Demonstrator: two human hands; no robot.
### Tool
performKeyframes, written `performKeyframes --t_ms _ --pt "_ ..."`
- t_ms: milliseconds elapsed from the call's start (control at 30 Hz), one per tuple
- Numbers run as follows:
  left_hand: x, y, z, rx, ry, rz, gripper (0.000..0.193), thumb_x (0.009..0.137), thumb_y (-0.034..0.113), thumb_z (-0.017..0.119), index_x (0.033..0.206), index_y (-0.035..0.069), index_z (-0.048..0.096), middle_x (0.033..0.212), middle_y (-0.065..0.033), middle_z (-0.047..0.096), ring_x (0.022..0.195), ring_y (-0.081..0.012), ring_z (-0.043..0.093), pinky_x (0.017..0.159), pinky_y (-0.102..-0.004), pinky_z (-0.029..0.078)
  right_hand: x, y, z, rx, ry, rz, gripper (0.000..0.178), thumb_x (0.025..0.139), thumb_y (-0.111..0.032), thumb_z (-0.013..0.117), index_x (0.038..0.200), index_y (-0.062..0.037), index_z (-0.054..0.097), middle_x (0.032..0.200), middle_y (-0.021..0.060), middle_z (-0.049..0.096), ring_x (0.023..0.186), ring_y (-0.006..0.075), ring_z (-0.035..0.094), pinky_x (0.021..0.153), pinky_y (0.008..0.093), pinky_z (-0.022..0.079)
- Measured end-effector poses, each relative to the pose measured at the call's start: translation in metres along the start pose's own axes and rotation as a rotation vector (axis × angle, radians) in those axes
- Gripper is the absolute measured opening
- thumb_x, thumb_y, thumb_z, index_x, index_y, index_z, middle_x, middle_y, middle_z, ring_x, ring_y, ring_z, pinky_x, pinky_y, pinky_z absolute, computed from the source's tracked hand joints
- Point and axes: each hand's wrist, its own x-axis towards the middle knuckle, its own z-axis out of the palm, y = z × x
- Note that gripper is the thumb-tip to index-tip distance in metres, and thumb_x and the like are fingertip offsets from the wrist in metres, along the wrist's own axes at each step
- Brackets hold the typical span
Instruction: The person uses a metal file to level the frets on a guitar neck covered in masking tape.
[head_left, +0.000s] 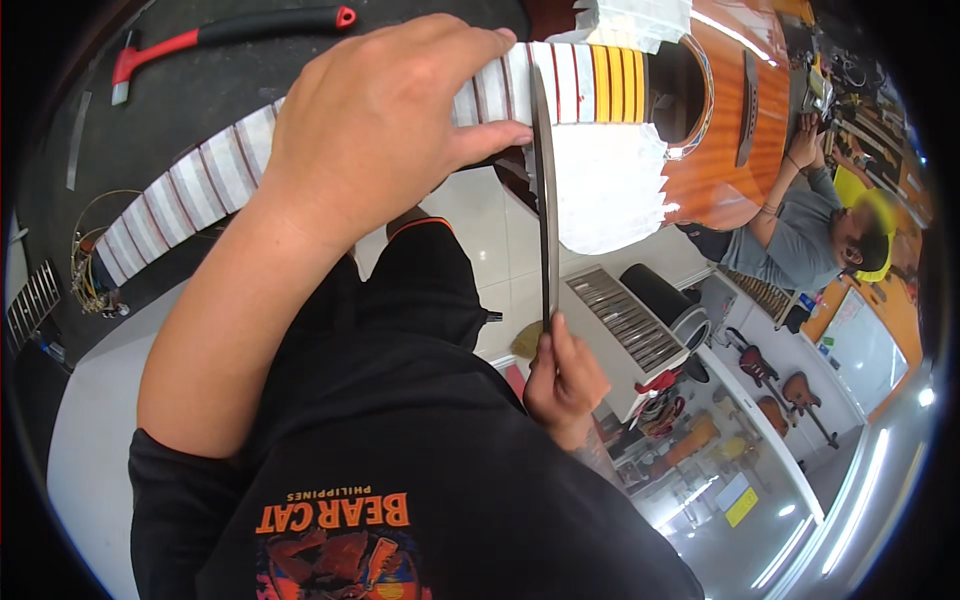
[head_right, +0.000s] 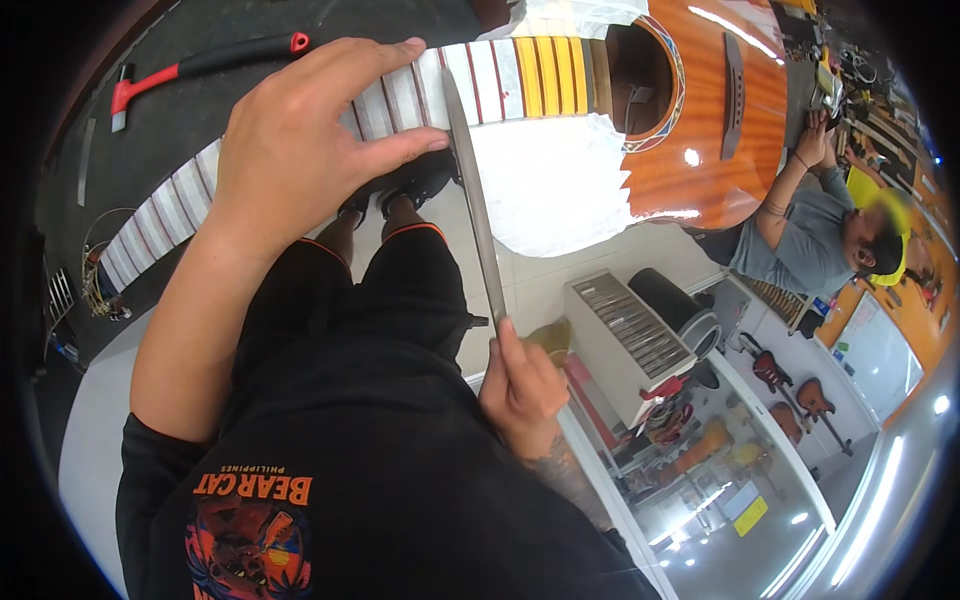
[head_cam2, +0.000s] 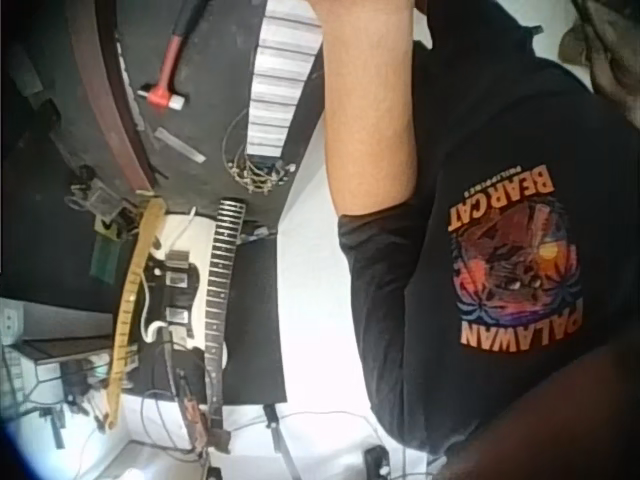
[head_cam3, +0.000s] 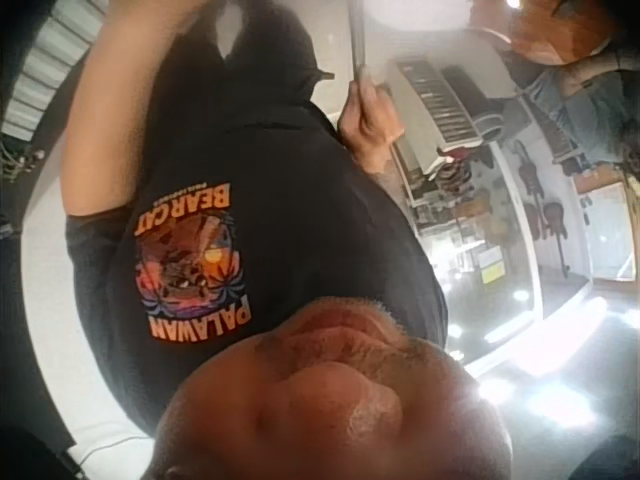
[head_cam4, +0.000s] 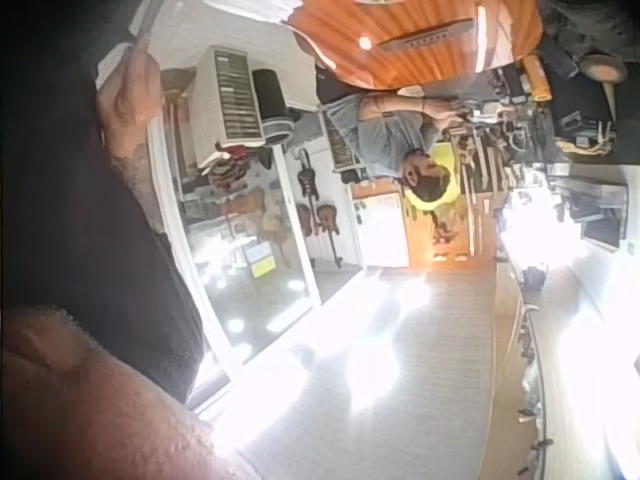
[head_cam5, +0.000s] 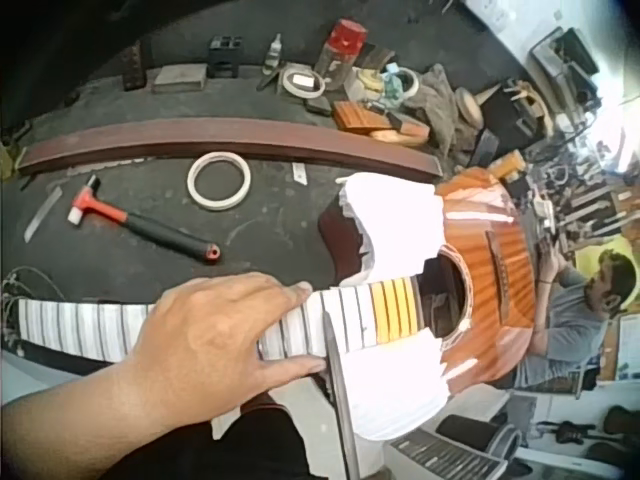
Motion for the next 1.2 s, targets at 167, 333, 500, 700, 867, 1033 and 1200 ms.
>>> performKeyframes --t_ms 167,333,500,700,867,1033,1200 --pt "-0.003 0.0 0.0 0.008 -0.013 -0.013 0.057 0.073 0.04 0.088 0.12 0.011 0.073 0.108 -0.0044 0.073 0.093 -0.0297 0.071 0.08 -0.0379 0.057 0.035 -0.01 0.009 -0.008 0.066 -0.022 0.035 0.088 0.009 0.069 0.123 0.0018 0.073 0.065 0.0083 0.062 0.053 0.0132 0.056 0.056 0.025 0.047" --pt "-0.004 -0.003 0.0 0.003 -0.001 -0.014 0.057 0.074 0.041 0.087 0.119 0.01 0.073 0.11 -0.0047 0.073 0.095 -0.0298 0.071 0.08 -0.0381 0.057 0.089 -0.027 0.015 0.081 0.005 0.061 0.038 0.087 0.008 0.071 0.125 -0.0009 0.072 0.064 0.009 0.058 0.053 0.0196 0.055 0.054 0.0308 0.047" --pt "-0.003 -0.004 -0.001 -0.016 -0.006 -0.012 0.057 0.073 0.04 0.087 0.119 0.01 0.073 0.109 -0.0047 0.073 0.094 -0.0302 0.071 0.079 -0.0382 0.057 0.015 0.001 0.007 -0.043 -0.005 -0.001 0.041 0.084 0.008 0.072 0.125 -0.0012 0.072 0.073 0.0108 0.065 0.057 0.0226 0.061 0.056 0.0315 0.05" --pt "-0.004 -0.004 0.001 -0.03 0.012 0.013 0.056 0.073 0.039 0.087 0.119 0.01 0.073 0.108 -0.0046 0.073 0.093 -0.0303 0.071 0.079 -0.0385 0.057 -0.004 0.003 0.007 -0.021 0.01 0.03 0.044 0.082 0.011 0.071 0.124 0.0001 0.071 0.076 0.0119 0.068 0.058 0.0241 0.062 0.056 0.0325 0.051" --pt "-0.003 -0.004 -0.004 -0.016 0.027 0.006 0.054 0.074 0.039 0.087 0.118 0.011 0.073 0.107 -0.0041 0.073 0.092 -0.0299 0.071 0.079 -0.0384 0.057 0.092 -0.023 0.019 -0.031 0.029 -0.052 0.041 0.086 0.009 0.072 0.126 -0.0001 0.071 0.073 0.0111 0.066 0.055 0.0214 0.059 0.056 0.0301 0.05" --pt "0.005 0.001 -0.015 -0.108 -0.154 -0.026 0.05 0.082 0.034 0.083 0.114 -0.003 0.071 0.099 -0.0144 0.072 0.085 -0.0285 0.073 0.075 -0.0375 0.059 0.08 -0.009 0.0 0.09 0.021 0.066 0.035 0.087 0.008 0.072 0.121 0.001 0.074 0.065 0.0101 0.061 0.053 0.0168 0.056 0.056 0.0273 0.047" --pt "-0.002 -0.002 -0.012 -0.108 -0.099 0.01 0.051 0.082 0.034 0.083 0.113 -0.004 0.071 0.098 -0.0141 0.072 0.084 -0.0288 0.073 0.074 -0.0375 0.059 0.014 0.011 -0.016 0.039 -0.009 0.099 0.036 0.085 0.008 0.073 0.121 0.0012 0.074 0.068 0.0111 0.064 0.056 0.0171 0.06 0.058 0.0271 0.049"
